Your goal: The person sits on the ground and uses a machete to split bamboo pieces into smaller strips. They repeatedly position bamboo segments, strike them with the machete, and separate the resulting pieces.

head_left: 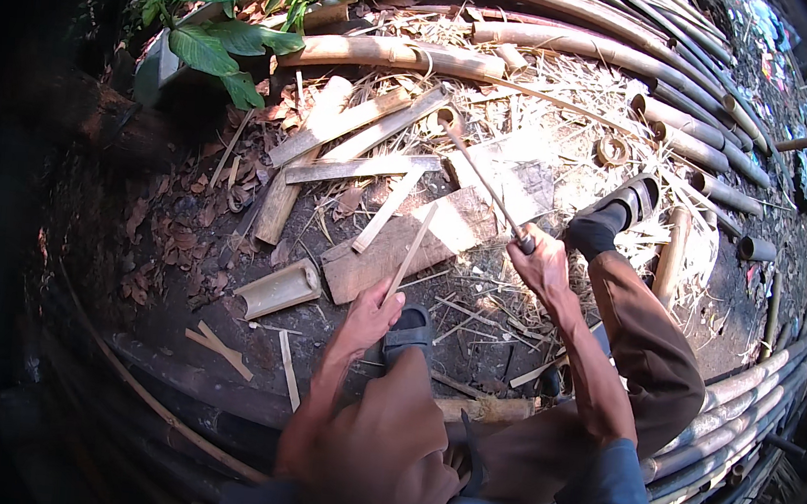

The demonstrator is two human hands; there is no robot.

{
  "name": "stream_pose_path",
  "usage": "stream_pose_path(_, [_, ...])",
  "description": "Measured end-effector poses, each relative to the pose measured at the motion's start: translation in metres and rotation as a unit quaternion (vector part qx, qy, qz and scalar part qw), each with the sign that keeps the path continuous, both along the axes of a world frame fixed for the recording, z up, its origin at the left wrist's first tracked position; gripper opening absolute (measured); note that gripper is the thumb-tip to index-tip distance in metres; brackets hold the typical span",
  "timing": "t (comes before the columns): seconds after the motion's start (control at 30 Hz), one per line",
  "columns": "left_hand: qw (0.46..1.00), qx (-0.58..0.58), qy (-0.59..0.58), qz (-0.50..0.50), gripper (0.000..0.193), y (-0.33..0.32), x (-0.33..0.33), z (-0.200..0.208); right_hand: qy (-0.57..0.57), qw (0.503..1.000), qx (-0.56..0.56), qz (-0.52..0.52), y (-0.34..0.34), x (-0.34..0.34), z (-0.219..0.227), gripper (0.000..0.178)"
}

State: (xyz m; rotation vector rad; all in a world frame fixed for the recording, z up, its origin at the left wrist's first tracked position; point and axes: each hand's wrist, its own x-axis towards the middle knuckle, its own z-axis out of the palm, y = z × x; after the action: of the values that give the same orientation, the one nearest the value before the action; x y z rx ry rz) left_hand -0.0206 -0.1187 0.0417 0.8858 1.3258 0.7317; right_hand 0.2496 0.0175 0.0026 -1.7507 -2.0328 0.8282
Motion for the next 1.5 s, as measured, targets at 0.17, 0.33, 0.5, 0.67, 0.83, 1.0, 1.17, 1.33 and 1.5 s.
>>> stream_pose_path(0.17, [0.994, -0.050, -0.067, 0.073, 0.034, 0.030, 0.020, -0.021, -0.064, 0.976, 0.062, 0.197, -0.054, -0.042, 0.010, 0.025])
stream_pose_path(0.33, [0.961, -0.129, -0.238, 0.053, 0.047, 0.013, 0.010, 0.027, -0.075, 0.994, 0.048, 0.063, -0.006, -0.004, -0.016, 0.024])
stream_pose_path(0.5, [0.996, -0.031, 0.040, 0.076, 0.044, -0.009, -0.005, -0.033, -0.042, 0.991, -0.024, -0.126, 0.018, 0.042, -0.011, 0.023])
stream_pose_path(0.67, [0.991, 0.015, 0.032, 0.126, 0.019, 0.036, 0.013, -0.031, -0.084, 0.989, -0.044, 0.113, -0.045, -0.021, 0.015, 0.028])
stream_pose_path(0.83, [0.986, -0.003, 0.082, 0.142, 0.018, 0.029, 0.015, -0.031, -0.092, 0.967, -0.032, 0.235, -0.054, -0.051, 0.014, 0.026])
stream_pose_path(1.0, [0.984, -0.009, 0.016, 0.176, 0.019, 0.019, 0.008, -0.015, -0.073, 0.964, 0.055, 0.249, -0.030, -0.056, -0.005, 0.021])
stream_pose_path(1.17, [0.988, -0.019, -0.041, 0.149, 0.020, 0.018, 0.009, 0.005, -0.076, 0.979, 0.054, 0.180, -0.006, -0.025, -0.031, 0.017])
stream_pose_path(1.33, [0.989, 0.045, -0.092, 0.111, 0.021, -0.041, -0.004, 0.005, -0.010, 0.982, -0.058, -0.177, 0.040, 0.054, -0.024, 0.024])
stream_pose_path(1.5, [0.947, 0.183, -0.166, 0.205, 0.031, 0.050, 0.001, -0.049, 0.041, 0.985, -0.081, -0.144, -0.024, 0.006, -0.005, 0.027])
